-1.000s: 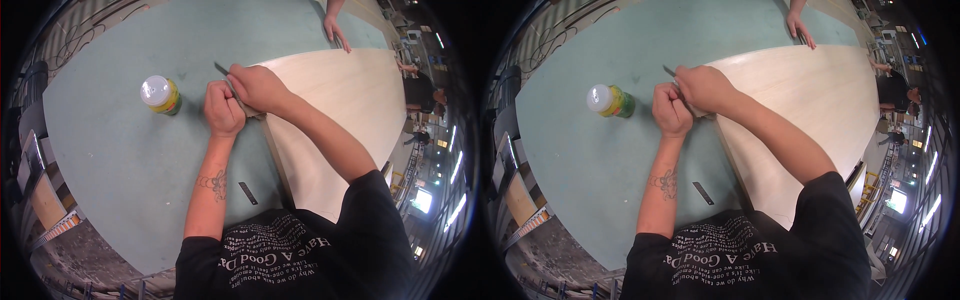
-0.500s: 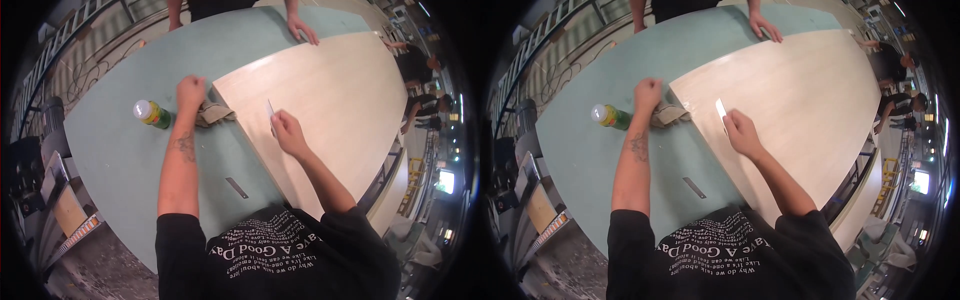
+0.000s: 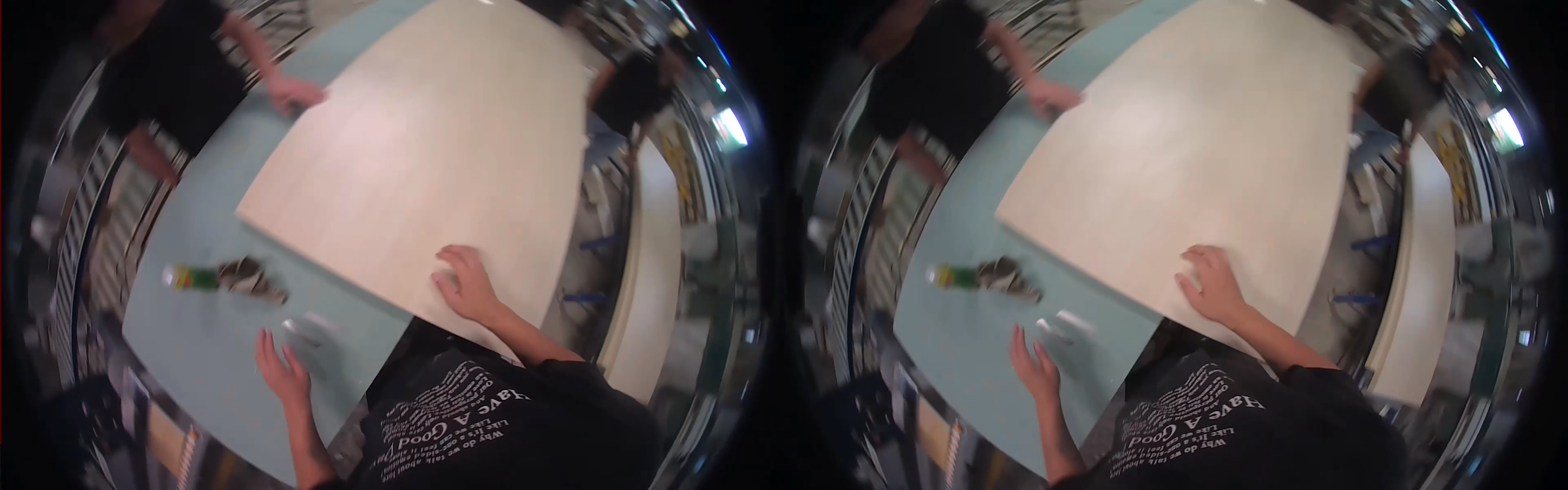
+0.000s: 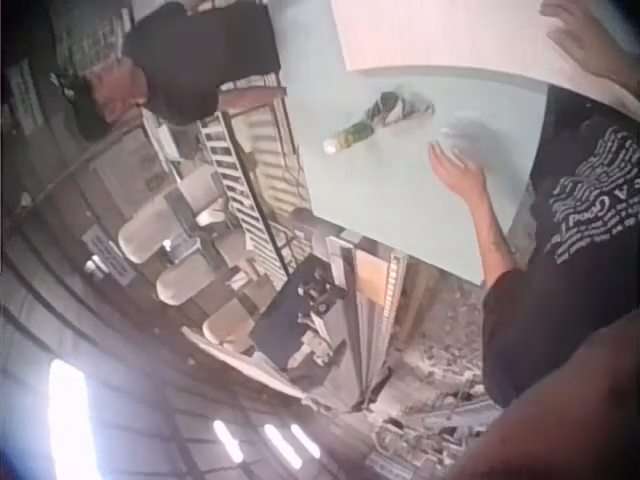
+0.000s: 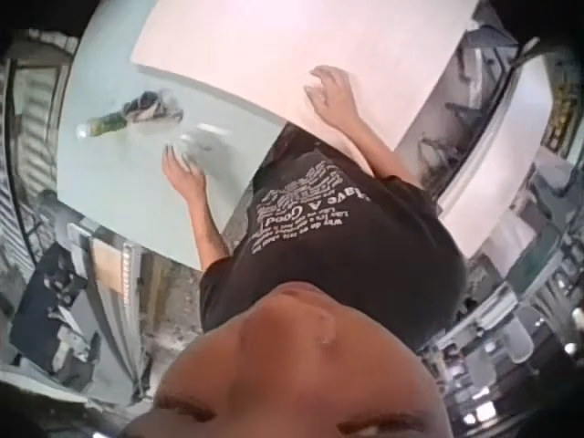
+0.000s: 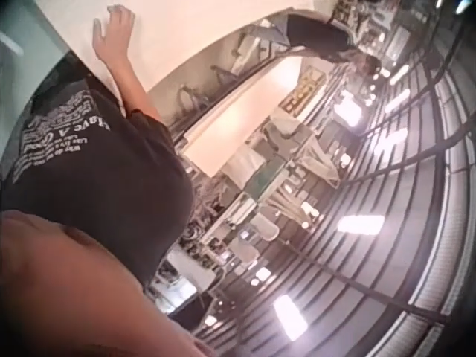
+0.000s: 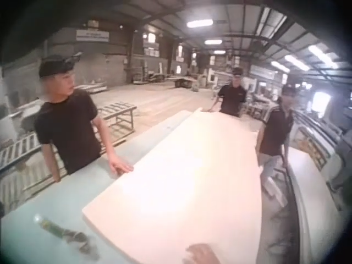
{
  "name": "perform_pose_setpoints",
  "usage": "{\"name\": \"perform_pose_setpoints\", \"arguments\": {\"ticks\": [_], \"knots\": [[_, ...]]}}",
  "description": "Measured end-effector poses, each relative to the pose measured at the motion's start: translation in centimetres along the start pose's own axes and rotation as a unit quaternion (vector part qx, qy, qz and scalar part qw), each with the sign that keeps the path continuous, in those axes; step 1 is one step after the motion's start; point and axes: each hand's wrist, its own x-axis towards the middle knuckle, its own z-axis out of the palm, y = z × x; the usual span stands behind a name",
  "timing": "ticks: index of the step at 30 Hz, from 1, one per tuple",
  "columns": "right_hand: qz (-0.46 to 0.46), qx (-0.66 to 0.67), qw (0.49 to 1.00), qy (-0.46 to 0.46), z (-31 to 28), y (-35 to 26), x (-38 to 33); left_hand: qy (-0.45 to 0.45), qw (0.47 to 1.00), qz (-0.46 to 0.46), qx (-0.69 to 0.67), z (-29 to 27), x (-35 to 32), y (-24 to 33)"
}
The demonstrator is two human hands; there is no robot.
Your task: Cleaning and inspecting large wooden panels on a production floor using a spray bottle, rag, and a measuring tool.
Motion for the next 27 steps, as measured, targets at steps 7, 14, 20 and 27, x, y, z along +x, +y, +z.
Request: {"name": "perform_pose_setpoints", "arguments": {"ticks": [7, 14, 20, 27], "knots": [[0.42, -0.194, 0.871, 0.166, -9.5, 14.9, -12.2, -0.313, 0.644, -0.419, -0.559, 6.4, -16.5, 15.3], [0.301, 0.142, 0.923, 0.192, -8.6, 18.4, -16.6, -0.226, 0.557, -0.468, -0.648, 18.3, -20.7, 30.0], [0.332, 0.314, 0.867, 0.197, -11.5, 21.3, -17.8, -0.128, 0.631, -0.463, -0.609, 20.9, -21.0, 33.5], [0.448, 0.568, 0.683, 0.099, -13.5, 31.4, -13.0, -0.116, 0.585, -0.455, -0.661, 20.8, -22.8, 31.0]]}}
